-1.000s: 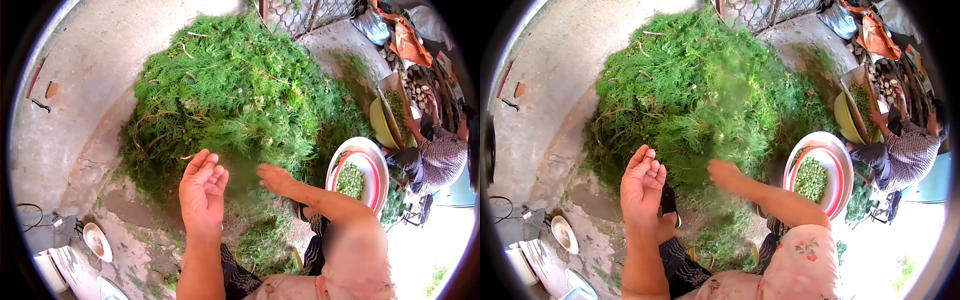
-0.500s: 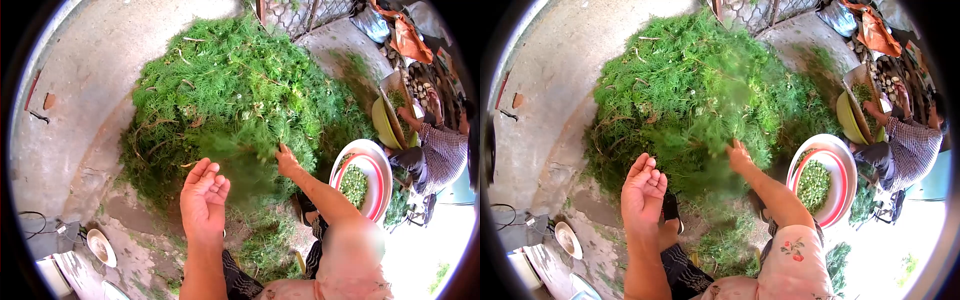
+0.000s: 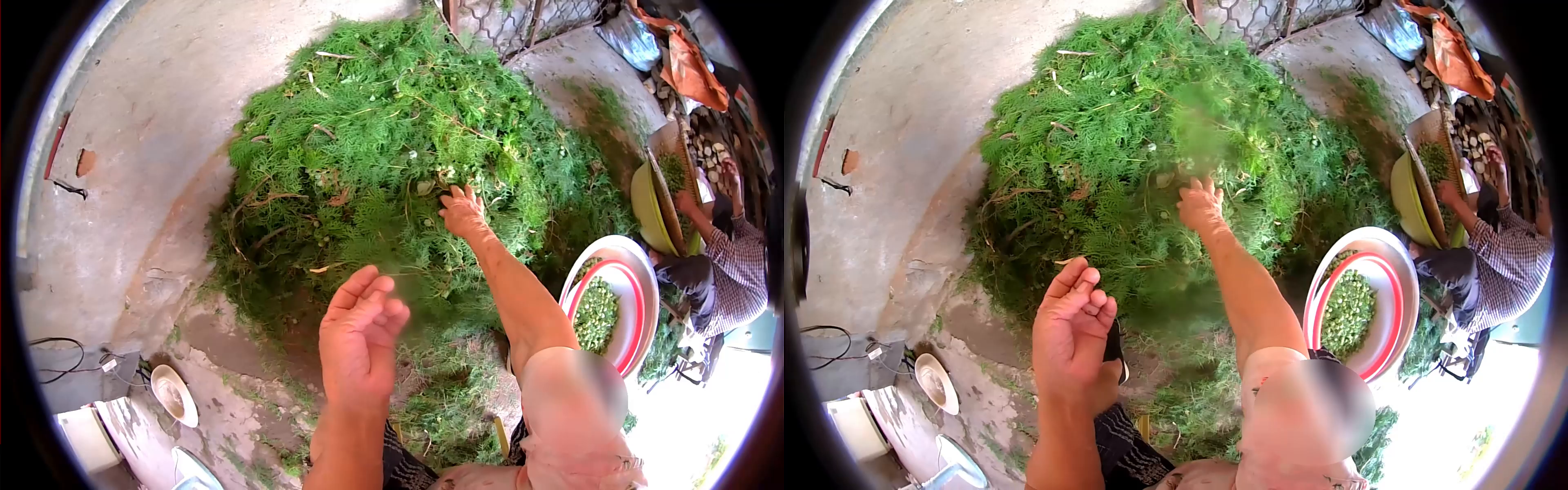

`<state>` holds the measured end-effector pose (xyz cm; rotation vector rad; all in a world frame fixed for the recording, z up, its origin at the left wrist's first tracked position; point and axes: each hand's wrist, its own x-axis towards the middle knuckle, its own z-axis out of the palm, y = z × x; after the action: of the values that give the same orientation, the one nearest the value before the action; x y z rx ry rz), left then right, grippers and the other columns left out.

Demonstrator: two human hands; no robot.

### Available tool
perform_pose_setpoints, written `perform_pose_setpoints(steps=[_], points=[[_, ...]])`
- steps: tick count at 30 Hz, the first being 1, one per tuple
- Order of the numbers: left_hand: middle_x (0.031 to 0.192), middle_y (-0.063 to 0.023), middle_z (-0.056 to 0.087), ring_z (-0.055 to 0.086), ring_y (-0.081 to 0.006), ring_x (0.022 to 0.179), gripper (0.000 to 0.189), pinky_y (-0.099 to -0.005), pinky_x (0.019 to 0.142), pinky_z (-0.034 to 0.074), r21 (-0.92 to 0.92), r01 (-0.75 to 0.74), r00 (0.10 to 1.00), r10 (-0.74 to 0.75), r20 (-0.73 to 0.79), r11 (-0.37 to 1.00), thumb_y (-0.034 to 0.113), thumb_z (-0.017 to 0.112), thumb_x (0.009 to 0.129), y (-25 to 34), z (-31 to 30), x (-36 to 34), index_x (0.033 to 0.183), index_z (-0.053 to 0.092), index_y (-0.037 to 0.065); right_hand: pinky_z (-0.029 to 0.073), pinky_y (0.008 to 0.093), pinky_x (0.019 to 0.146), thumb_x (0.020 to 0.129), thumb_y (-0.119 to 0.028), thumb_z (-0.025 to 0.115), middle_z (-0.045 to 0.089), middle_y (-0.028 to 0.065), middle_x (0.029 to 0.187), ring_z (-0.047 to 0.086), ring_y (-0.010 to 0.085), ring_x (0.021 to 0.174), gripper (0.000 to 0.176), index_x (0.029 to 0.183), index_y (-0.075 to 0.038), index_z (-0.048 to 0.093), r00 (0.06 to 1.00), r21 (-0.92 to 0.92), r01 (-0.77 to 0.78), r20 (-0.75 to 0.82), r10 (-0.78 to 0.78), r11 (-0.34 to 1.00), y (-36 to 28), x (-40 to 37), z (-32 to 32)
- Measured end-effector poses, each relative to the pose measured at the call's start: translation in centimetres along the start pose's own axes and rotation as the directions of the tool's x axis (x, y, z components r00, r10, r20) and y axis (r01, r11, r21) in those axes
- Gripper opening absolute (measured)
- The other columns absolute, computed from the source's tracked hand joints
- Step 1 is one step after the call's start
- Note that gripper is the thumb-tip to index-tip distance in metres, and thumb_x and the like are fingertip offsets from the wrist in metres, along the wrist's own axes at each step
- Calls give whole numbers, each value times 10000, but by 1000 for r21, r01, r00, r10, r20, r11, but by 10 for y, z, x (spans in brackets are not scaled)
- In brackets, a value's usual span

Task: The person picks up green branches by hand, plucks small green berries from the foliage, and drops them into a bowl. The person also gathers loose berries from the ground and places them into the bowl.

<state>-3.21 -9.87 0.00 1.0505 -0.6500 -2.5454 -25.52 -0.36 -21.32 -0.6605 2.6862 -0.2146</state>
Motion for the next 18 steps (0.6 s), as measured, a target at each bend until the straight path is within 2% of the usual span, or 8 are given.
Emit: perform_pose_setpoints(steps=[1, 3, 6, 9, 13, 15, 17, 18], points=[[882, -73, 609, 581, -135, 676, 220, -272, 659, 505, 13, 6, 1000, -6, 3, 1000, -25, 542, 807, 1, -1, 1, 1024, 535, 12, 266, 479, 1001, 790, -243, 587, 419, 39, 1282, 327, 337, 1215, 328, 1108, -167, 559, 996, -6, -11, -90, 10, 1000, -1, 0, 4], [897, -48, 602, 572, -120, 709, 212, -273, 691, 495, 38, 24, 1000, -25, 13, 999, -3, 549, 818, 3, -4, 0, 1025, 551, 41, 339, 425, 943, 768, -230, 604, 550, 44, 1127, 429, 307, 1120, 238, 986, -137, 628, 965, 176, 57, -264, -9, 983, 7, 1, 7], [871, -85, 612, 587, -141, 661, 239, -267, 648, 511, -8, 13, 1000, -13, -21, 1000, -45, 536, 796, 5, -1, -1, 1031, 525, -3, 394, 393, 856, 749, -219, 616, 617, 43, 949, 510, 291, 984, 154, 857, -120, 661, 881, 156, 217, -456, -124, 964, 14, -28, 6], [871, -87, 612, 587, -138, 661, 244, -266, 649, 511, -10, 11, 999, -12, -31, 1000, -47, 531, 795, 6, -1, -3, 1035, 524, -5, 421, 394, 789, 734, -208, 633, 616, 47, 889, 542, 297, 887, 134, 830, -118, 656, 911, 129, 48, -413, 10, 990, 16, -59, -4], [874, -93, 613, 594, -141, 668, 246, -267, 648, 517, -19, 2, 1000, -2, -23, 1000, -49, 528, 794, 10, -3, -6, 1037, 521, -14, 379, 432, 836, 745, -233, 624, 583, 59, 986, 514, 265, 977, 175, 889, -137, 647, 927, 190, -260, -226, 300, 947, 46, -54, -8], [879, -98, 614, 599, -144, 670, 247, -268, 643, 522, -19, -1, 1000, 1, -20, 1000, -49, 527, 793, 12, -6, -6, 1038, 519, -19, 380, 431, 834, 750, -227, 618, 567, 75, 1011, 507, 273, 981, 182, 903, -132, 642, 920, 205, -315, -173, 351, 927, 46, -43, -16], [881, -103, 616, 603, -148, 670, 251, -267, 637, 525, -25, -19, 999, 18, -40, 1000, -52, 526, 791, 12, -4, -7, 1040, 518, -23, 433, 398, 783, 731, -192, 629, 561, 106, 1003, 520, 326, 896, 231, 953, -130, 642, 781, -71, -165, -619, 87, 984, 23, -40, -24], [883, -106, 618, 605, -151, 669, 252, -267, 634, 527, -26, -25, 998, 24, -52, 999, -53, 526, 790, 11, -3, -8, 1041, 517, -25, 432, 394, 791, 742, -189, 621, 559, 110, 1031, 524, 315, 912, 239, 973, -132, 639, 786, -10, -70, -617, 49, 997, 10, -30, -27]])
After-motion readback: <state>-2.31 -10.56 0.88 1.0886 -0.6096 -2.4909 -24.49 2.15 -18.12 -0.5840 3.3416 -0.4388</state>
